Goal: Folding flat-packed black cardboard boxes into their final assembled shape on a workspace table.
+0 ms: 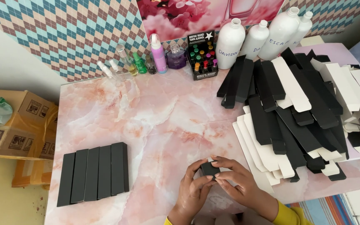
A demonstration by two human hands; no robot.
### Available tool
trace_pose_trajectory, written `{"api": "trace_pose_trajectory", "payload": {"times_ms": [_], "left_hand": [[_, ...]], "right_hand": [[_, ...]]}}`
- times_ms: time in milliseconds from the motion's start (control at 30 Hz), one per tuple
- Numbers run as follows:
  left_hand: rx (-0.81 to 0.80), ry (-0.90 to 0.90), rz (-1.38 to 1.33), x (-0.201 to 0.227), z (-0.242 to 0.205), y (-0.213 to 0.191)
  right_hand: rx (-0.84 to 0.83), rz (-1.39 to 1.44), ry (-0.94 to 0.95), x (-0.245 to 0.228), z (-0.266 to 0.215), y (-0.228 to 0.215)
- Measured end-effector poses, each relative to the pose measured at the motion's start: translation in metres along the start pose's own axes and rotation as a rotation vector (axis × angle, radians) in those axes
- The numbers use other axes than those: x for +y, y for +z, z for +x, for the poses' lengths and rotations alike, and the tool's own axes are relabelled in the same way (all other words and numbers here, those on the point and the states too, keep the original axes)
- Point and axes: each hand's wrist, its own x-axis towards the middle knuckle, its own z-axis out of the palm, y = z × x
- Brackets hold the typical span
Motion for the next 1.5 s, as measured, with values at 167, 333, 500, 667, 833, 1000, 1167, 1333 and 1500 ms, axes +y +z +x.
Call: {"api": "trace_pose_trajectory", "payload": {"times_ms": [167,333,500,667,833,1000,1167,1333,1500], "left_hand": [[0.012,-0.005,0.005,-0.010,-0.010,0.005],[0.001,0.031,0.002,-0.027,-0.019,0.009],[0.047,0.123,0.024,-0.035,-0.018,0.013],[0.018,0.089,-0.017,-0.023,-0.021,0.010],[-0.101,-0.046,0.076,-0.019,-0.045,0.001],[-0.302,-0.216,0.155,-0.028,-0.078,0.004],[-0.292,-0.192,0.228,-0.035,-0.075,0.013],[-0.417,-0.265,0.303,-0.039,-0.076,0.017],[-0.385,-0.255,0.324,-0.044,-0.080,0.020]], "right_hand": [[-0.023,-0.080,-0.021,0.004,-0.009,0.000],[0.036,-0.065,-0.028,0.019,-0.026,0.008],[-0.003,-0.023,-0.084,0.023,-0.021,0.012],[0.066,-0.085,-0.061,0.028,-0.013,0.009],[0.220,-0.188,0.167,0.028,0.013,-0.002],[0.086,-0.034,0.783,0.064,0.013,0.005],[-0.166,-0.087,0.911,0.075,0.001,0.011],[-0.282,-0.080,0.853,0.101,-0.009,0.004],[-0.171,-0.105,0.950,0.114,0.014,0.007]]}}
